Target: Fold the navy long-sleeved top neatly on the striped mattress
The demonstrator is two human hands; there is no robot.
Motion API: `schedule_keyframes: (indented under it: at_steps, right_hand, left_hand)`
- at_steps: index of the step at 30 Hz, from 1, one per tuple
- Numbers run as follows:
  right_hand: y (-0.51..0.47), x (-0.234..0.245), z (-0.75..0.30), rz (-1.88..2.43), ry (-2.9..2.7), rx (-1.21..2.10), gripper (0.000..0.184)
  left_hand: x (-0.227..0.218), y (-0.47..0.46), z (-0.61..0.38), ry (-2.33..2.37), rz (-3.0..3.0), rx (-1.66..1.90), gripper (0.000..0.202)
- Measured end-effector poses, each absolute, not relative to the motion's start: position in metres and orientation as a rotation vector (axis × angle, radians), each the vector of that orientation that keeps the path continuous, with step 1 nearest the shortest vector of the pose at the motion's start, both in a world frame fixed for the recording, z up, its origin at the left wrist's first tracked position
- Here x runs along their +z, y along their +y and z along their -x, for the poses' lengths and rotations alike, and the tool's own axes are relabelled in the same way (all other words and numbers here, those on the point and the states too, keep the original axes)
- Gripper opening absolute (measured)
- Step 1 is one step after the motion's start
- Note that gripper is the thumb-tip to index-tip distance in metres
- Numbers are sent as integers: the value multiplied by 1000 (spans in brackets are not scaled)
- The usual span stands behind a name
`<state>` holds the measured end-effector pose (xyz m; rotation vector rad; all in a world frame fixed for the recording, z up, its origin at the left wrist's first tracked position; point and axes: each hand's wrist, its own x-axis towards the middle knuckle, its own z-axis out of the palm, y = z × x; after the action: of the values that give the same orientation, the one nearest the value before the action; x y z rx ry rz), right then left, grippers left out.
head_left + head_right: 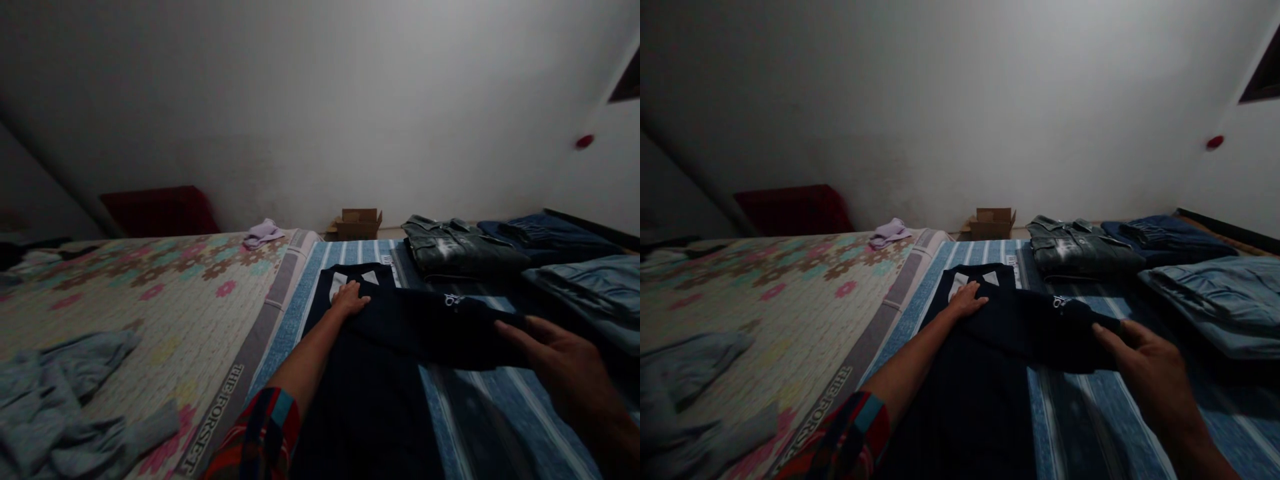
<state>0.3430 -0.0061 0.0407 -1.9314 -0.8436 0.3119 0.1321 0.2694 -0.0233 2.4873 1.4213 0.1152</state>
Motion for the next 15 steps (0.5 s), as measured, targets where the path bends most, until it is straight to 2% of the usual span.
schedule_keyframes:
  at_steps: [3, 7, 11, 15]
  right_hand:
    - [-11, 71, -300, 1748, -978, 390, 33]
    - [-6, 95, -236, 1504, -1370, 147, 15]
    - [9, 88, -182, 1266, -1606, -91, 13]
    - [21, 58, -133, 1143, -1712, -264, 13]
  left_hand:
    - [-24, 270, -132, 1381, -2468, 141, 46]
    - [-28, 268, -132, 1375, -2412, 226, 33]
    - [-34, 279, -129, 1359, -2285, 361, 28]
    - [-34, 297, -122, 1277, -2122, 480, 17]
